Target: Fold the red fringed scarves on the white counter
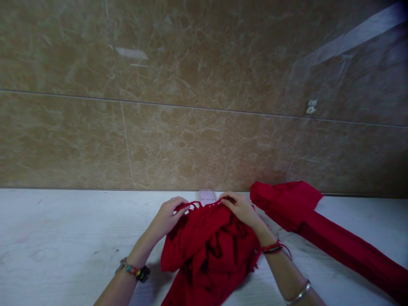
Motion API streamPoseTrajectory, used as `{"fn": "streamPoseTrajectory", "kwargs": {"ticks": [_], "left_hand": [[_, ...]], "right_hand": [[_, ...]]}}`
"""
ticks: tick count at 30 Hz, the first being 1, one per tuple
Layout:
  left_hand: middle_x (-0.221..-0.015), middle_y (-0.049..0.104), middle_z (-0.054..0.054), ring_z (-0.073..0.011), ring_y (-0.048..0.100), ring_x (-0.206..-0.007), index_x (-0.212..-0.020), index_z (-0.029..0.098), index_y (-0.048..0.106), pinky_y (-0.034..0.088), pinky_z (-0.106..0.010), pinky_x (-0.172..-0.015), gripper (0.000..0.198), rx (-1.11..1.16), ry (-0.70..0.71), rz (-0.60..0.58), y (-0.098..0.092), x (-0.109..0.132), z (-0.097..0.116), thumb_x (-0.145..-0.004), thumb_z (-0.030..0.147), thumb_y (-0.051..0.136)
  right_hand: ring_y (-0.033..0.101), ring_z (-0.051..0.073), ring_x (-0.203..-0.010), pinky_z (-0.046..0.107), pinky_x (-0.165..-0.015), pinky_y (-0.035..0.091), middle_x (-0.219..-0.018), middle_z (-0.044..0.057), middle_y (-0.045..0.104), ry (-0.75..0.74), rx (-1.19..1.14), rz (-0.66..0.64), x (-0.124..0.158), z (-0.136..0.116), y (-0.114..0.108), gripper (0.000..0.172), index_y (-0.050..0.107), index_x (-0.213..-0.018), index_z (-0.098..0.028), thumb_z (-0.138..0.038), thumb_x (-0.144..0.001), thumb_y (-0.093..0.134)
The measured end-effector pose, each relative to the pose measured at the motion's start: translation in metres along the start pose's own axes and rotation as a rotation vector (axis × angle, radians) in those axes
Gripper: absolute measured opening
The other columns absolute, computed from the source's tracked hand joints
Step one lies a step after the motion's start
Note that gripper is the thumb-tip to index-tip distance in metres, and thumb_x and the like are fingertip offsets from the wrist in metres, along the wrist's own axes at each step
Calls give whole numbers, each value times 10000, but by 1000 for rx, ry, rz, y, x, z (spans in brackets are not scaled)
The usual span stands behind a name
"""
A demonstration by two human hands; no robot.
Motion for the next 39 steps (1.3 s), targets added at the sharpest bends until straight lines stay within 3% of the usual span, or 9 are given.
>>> {"fn": "streamPoseTrajectory", "kwargs": {"ticks": [6,11,14,17,23,26,29,35,39], "left_hand": [[-750,611,-25,-136,557,-725,-779,171,593,422,-239,-678,136,57,127,112,-2,4,17,-781,172,457],[-745,628,-28,-136,566,-705,-778,179,609,439,-235,-655,118,110,258,164,-2,10,48,-787,198,493],[-733,632,-29,-137,567,-698,-769,183,616,441,-235,-653,124,118,286,170,-4,12,55,-788,221,500],[-742,628,-27,-132,561,-668,-812,182,617,443,-235,-638,144,122,183,127,-5,10,45,-773,280,519],[-844,648,-22,-151,569,-763,-916,174,608,431,-247,-702,243,154,-70,-147,2,3,15,-708,300,591],[-778,621,-27,-154,546,-756,-749,156,612,417,-264,-720,156,152,-65,-55,1,1,12,-740,292,534],[-830,598,-29,-150,537,-807,-801,160,570,412,-278,-754,151,270,-73,41,0,1,11,-764,274,479],[-815,619,-10,-133,579,-751,-1076,182,455,443,-244,-645,389,595,-349,-257,8,8,5,-696,182,536],[-848,606,-15,-137,573,-818,-1038,159,488,444,-256,-730,419,658,-313,-91,2,4,7,-630,154,586]], "right_hand": [[492,191,-1012,398,-907,356,-1025,80,561,-345,103,195,19,-39,6,302,610,-887,-208,-69,-760,373],[475,196,-1058,426,-973,286,-1101,84,567,-358,76,-31,24,-69,25,333,494,-1127,-192,-234,-797,511],[549,179,-879,391,-905,355,-892,48,630,-347,36,-139,23,-71,29,175,581,-947,-195,-258,-789,539],[557,152,-731,337,-809,411,-732,19,619,-297,-41,-96,20,-63,21,109,602,-788,-199,-220,-810,497],[566,168,-736,294,-697,436,-763,32,633,-69,-89,135,15,-31,-3,96,605,-768,-195,-249,-768,526],[570,175,-731,294,-684,436,-762,35,638,-3,-96,152,15,-21,-5,121,607,-761,-190,-282,-757,528],[568,180,-724,296,-679,435,-752,41,635,39,-98,195,15,-19,-8,154,603,-756,-183,-307,-762,512],[566,189,-724,300,-677,435,-744,51,623,38,-107,267,15,-20,-12,176,601,-755,-180,-324,-762,501],[567,192,-749,318,-705,437,-764,55,622,20,-66,245,15,-16,-12,146,604,-769,-182,-276,-759,493]]}}
Point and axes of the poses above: each hand's wrist, its own x-axis away from the middle knuckle, its own y-axis out of the palm, z = x × y, the point moved 3 cm from there along -x, towards the middle knuckle
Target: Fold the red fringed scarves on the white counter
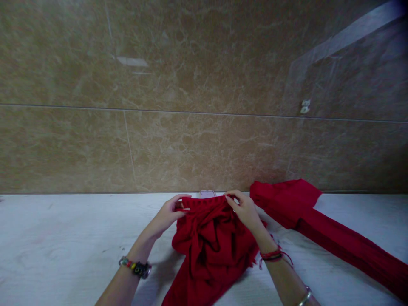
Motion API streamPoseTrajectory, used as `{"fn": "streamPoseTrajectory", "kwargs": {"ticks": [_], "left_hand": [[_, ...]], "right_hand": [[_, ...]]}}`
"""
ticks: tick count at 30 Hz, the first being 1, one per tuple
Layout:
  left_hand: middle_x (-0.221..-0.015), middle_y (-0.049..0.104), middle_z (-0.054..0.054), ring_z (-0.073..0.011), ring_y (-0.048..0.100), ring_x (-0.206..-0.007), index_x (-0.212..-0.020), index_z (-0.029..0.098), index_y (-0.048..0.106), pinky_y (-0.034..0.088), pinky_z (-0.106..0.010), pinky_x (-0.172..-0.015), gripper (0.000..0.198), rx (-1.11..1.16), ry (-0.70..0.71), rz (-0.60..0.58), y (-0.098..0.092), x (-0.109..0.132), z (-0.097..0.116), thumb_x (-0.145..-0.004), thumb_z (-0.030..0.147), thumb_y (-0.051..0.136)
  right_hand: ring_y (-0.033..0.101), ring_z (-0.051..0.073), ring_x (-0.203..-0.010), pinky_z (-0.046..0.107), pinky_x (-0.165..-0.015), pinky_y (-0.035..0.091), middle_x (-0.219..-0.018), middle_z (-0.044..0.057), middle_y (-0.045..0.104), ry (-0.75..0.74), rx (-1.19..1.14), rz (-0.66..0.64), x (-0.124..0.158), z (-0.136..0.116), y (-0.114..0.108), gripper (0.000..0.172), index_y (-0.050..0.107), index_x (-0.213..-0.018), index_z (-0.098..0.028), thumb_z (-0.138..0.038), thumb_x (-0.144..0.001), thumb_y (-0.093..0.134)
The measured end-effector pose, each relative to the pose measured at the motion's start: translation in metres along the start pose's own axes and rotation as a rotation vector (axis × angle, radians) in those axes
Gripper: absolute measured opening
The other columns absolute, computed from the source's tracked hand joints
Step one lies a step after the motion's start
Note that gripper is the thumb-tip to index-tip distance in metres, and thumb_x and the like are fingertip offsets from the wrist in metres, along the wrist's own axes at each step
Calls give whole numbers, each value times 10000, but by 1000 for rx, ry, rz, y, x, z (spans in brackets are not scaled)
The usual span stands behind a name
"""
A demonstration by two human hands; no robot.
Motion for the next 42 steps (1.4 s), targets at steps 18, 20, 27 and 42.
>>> {"fn": "streamPoseTrajectory", "kwargs": {"ticks": [18,20,27,42], "left_hand": [[-767,582,-16,-128,556,-709,-1152,151,415,453,-264,-668,370,-177,196,343,3,1,4,-810,290,414],[-801,580,-14,-123,561,-691,-1167,163,401,459,-260,-658,410,-194,186,310,9,2,4,-790,311,458],[-772,603,-11,-128,576,-671,-1091,167,472,460,-265,-658,333,-385,197,349,14,6,5,-761,206,467],[-856,646,-30,-149,608,-795,-938,202,462,447,-250,-700,136,-486,322,234,26,10,12,-829,237,387]], "right_hand": [[591,168,-747,296,-706,451,-792,23,652,-61,-71,-194,-9,-34,50,140,613,-815,-209,-225,-768,482],[592,170,-740,292,-689,457,-796,29,652,-17,-108,-150,-5,-28,45,151,610,-817,-203,-247,-771,473],[590,177,-774,302,-715,451,-820,37,655,24,-115,-140,1,-20,46,176,607,-833,-197,-265,-785,453],[529,203,-996,359,-878,403,-1079,88,577,-108,-99,-69,10,-50,39,396,501,-1118,-199,-305,-739,548]]}}
Point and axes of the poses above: each hand's wrist, its own x-axis away from the middle knuckle, its own y-axis out of the palm, z = x × y, the point moved 3 cm from there along -x, towards the middle knuckle
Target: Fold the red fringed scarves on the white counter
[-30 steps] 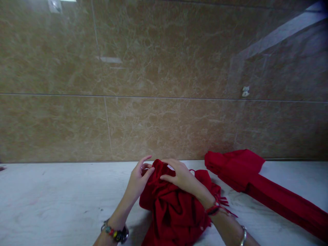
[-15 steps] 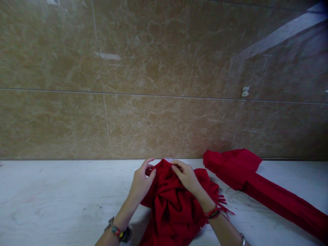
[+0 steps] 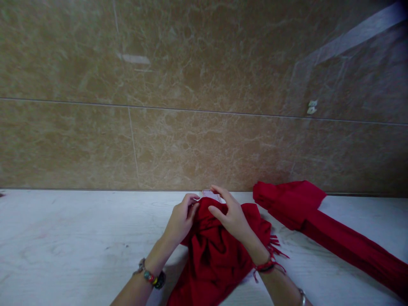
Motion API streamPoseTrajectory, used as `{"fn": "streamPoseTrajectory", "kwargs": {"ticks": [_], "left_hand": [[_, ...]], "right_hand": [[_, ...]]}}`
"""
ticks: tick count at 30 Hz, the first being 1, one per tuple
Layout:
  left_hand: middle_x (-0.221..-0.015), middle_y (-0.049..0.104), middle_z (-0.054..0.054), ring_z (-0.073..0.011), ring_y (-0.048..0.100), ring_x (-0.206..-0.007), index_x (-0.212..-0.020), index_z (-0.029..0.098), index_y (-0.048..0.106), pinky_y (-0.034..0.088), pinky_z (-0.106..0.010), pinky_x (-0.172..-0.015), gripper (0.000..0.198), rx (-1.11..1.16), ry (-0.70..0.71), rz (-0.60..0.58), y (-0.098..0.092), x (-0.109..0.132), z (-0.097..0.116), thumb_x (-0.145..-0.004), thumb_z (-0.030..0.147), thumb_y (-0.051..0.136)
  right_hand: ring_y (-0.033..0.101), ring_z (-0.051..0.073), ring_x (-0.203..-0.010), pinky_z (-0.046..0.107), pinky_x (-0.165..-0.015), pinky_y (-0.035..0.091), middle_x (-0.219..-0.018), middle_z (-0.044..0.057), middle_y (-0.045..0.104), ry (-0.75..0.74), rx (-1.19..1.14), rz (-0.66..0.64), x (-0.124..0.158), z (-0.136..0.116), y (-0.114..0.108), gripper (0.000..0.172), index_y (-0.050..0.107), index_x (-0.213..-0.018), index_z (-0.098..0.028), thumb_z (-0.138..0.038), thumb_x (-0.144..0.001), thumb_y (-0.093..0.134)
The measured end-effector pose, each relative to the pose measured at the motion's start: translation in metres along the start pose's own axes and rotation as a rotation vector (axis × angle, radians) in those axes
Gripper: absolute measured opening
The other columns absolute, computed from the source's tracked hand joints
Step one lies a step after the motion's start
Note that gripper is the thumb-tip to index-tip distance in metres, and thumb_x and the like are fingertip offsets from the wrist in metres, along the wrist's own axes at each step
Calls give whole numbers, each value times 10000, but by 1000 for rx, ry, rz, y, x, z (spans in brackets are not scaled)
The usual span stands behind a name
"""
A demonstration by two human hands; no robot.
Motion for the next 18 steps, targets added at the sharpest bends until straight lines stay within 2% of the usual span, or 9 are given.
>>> {"fn": "streamPoseTrajectory", "kwargs": {"ticks": [3,5,11,15,18], "left_hand": [[-860,644,-34,-151,609,-798,-923,199,464,452,-253,-704,127,-47,32,-20,2,2,5,-817,235,406],[-848,636,-32,-153,605,-766,-917,198,467,455,-263,-692,130,-120,15,-17,1,2,4,-795,208,422],[-855,602,-56,-193,568,-821,-914,183,483,442,-327,-747,331,-395,-85,48,-5,0,-17,-635,15,423],[-857,593,-53,-185,565,-824,-926,175,489,448,-320,-750,345,-370,-85,115,-16,-5,-25,-625,16,432],[-851,597,-31,-164,574,-801,-929,183,493,454,-301,-747,319,-305,-66,197,-30,-8,-23,-637,57,463]], "right_hand": [[586,202,-842,345,-792,444,-885,66,647,16,101,51,2,-1,0,196,603,-912,-199,-282,-747,538],[596,199,-787,335,-752,452,-815,54,659,52,109,105,1,3,-4,142,623,-803,-204,-275,-768,506],[586,191,-739,309,-692,454,-776,46,650,216,-87,223,-3,24,-16,166,616,-781,-190,-321,-751,518],[565,178,-711,296,-651,445,-756,43,631,300,-175,377,-5,43,-31,210,608,-782,-172,-366,-727,551],[544,157,-665,281,-622,430,-702,21,609,305,-189,555,-7,57,-52,224,609,-754,-159,-374,-699,575]]}}
Point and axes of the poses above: each hand's wrist, its own x-axis away from the middle knuckle, its own y-axis out of the palm, z = x × y, the point moved 3 cm from there along -x, towards the middle knuckle
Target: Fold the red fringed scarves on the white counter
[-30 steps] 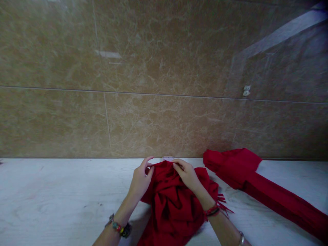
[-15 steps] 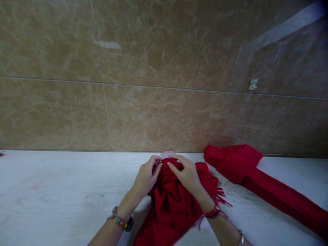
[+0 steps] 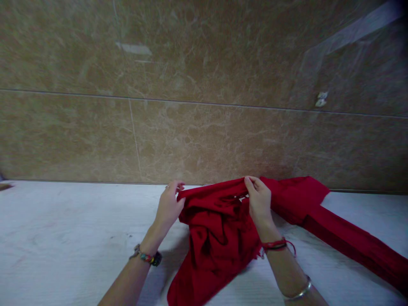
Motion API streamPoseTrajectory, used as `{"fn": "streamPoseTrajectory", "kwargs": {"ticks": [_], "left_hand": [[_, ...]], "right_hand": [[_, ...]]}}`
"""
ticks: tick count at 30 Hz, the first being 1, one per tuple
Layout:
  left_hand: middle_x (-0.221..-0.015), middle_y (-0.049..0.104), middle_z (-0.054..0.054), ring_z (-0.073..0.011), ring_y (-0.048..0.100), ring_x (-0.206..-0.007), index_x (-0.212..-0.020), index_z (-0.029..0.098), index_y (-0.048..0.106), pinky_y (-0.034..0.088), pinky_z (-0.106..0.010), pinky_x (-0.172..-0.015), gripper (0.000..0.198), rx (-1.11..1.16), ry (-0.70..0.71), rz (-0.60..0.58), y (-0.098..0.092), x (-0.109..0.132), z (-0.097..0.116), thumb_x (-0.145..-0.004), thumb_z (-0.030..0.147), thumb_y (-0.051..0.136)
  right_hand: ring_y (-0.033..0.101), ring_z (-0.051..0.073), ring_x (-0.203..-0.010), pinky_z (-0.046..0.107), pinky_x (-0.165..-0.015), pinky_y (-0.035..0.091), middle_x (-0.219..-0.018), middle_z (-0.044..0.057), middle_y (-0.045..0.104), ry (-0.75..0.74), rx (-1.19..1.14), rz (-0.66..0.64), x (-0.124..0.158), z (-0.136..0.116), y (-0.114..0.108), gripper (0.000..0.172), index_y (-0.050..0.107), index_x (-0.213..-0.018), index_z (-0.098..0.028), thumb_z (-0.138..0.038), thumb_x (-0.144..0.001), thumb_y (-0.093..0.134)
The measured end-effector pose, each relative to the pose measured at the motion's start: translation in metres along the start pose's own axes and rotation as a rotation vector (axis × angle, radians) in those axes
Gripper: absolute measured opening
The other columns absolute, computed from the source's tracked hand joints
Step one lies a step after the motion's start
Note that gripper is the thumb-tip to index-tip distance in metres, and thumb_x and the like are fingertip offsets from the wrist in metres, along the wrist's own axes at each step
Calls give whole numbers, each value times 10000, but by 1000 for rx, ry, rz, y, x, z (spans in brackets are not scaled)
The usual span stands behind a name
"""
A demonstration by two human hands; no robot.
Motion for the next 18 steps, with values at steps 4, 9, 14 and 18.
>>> {"fn": "streamPoseTrajectory", "kwargs": {"ticks": [4,9,14,18], "left_hand": [[-762,622,-5,-158,587,-733,-953,183,506,454,-295,-738,340,16,-82,57,-20,-9,-12,-625,92,486],[-767,607,-6,-158,591,-705,-1011,179,504,456,-285,-696,400,33,-203,208,-49,-17,-41,-612,160,516],[-772,561,24,-126,572,-646,-1192,180,363,466,-246,-601,621,323,-216,-216,-42,-14,-42,-595,208,531],[-766,601,2,-153,582,-722,-1161,175,423,470,-289,-700,507,127,-151,-593,-15,-3,-37,-658,168,484]], "right_hand": [[529,143,-638,281,-625,420,-681,11,594,-50,-7,181,-19,4,-26,239,609,-735,-148,-377,-668,593],[540,162,-638,293,-630,425,-672,38,602,-155,217,234,-29,2,-46,265,604,-715,-145,-403,-691,548],[567,194,-636,312,-613,423,-676,64,629,-128,549,5,-32,18,-43,279,609,-699,-169,-428,-700,505],[570,196,-639,312,-615,417,-674,56,631,-104,634,-230,-28,29,-29,224,602,-674,-188,-388,-695,504]]}}
Point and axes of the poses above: each hand's wrist, its own x-axis away from the middle knuckle, its own y-axis out of the palm, z = x × y, the point moved 3 cm from there along -x, towards the middle knuckle
